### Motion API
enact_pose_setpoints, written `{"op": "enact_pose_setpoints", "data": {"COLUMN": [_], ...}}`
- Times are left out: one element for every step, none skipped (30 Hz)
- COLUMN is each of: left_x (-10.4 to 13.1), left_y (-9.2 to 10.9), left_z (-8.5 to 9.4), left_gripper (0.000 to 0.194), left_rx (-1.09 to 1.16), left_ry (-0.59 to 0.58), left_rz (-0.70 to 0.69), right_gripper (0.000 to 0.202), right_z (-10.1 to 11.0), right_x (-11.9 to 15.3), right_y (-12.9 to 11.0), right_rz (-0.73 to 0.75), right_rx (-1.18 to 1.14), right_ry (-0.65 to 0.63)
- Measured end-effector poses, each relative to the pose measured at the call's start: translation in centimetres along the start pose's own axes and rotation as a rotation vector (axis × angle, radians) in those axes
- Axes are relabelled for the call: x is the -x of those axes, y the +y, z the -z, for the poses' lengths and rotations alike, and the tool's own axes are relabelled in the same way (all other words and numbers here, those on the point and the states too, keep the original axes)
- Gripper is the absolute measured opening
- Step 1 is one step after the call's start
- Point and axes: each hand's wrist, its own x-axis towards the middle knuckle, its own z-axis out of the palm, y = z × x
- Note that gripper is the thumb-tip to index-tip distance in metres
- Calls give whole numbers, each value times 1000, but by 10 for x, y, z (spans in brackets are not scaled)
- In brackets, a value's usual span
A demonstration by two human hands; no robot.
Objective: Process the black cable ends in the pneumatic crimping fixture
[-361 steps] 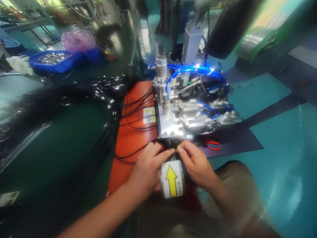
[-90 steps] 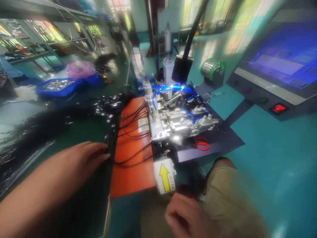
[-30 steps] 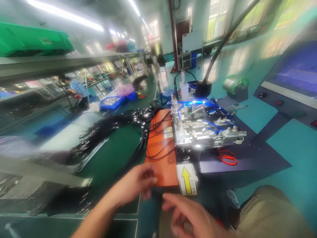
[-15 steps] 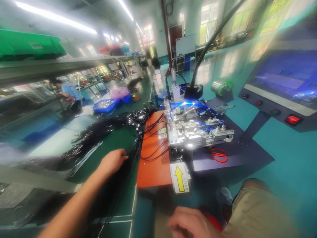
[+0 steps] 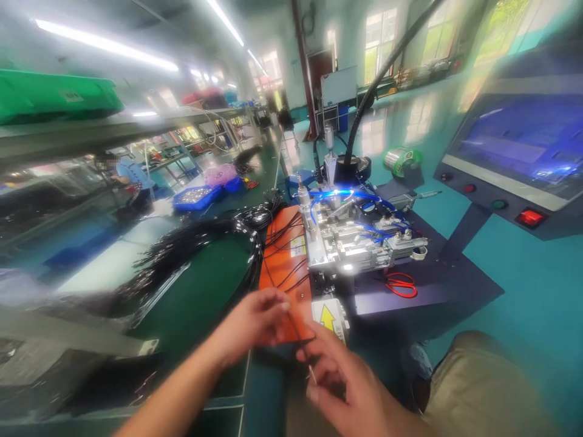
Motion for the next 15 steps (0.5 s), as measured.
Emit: {"op": "enact_pose_setpoints", "data": {"left_x": [0,1,3,5,8,10,11,10,8,5,-1,-7,-14,-20,-26], "left_y": [-3,-5,-6,-5,-3,-1,2,3,4,4,3,2,0,-2,-4], "left_z": [-9,-16,-21,-25,-28,-30,-33,-35,-38,-42,-45,-49,-52,-55,-58], "left_gripper": [39,38,37,36,34,33,30,29,28,29,30,29,28,26,25], "left_rx": [-12,-30,-68,-128,-212,-315,-430,-550,-663,-760,-830,-865,-869,-850,-821], "left_ry": [-39,-88,-131,-164,-179,-163,-118,-51,27,102,161,193,194,179,161], "left_rz": [-20,-37,-52,-78,-121,-192,-286,-392,-498,-596,-682,-759,-823,-871,-905], "right_gripper": [78,69,58,49,41,36,31,26,23,22,22,24,26,28,30], "right_z": [0,1,2,3,5,7,10,13,17,21,25,29,33,36,39], "right_x": [-2,-3,-3,-4,-4,-4,-5,-6,-8,-11,-13,-16,-18,-20,-22], "right_y": [-3,-6,-7,-8,-9,-8,-8,-7,-6,-4,-3,-2,-1,0,1], "right_rz": [9,19,28,32,22,0,-31,-59,-79,-86,-79,-68,-61,-57,-56], "right_rx": [-12,-20,-23,-29,-45,-78,-125,-181,-240,-291,-320,-336,-341,-343,-347], "right_ry": [4,4,7,19,38,70,114,158,203,247,288,326,360,395,423]}}
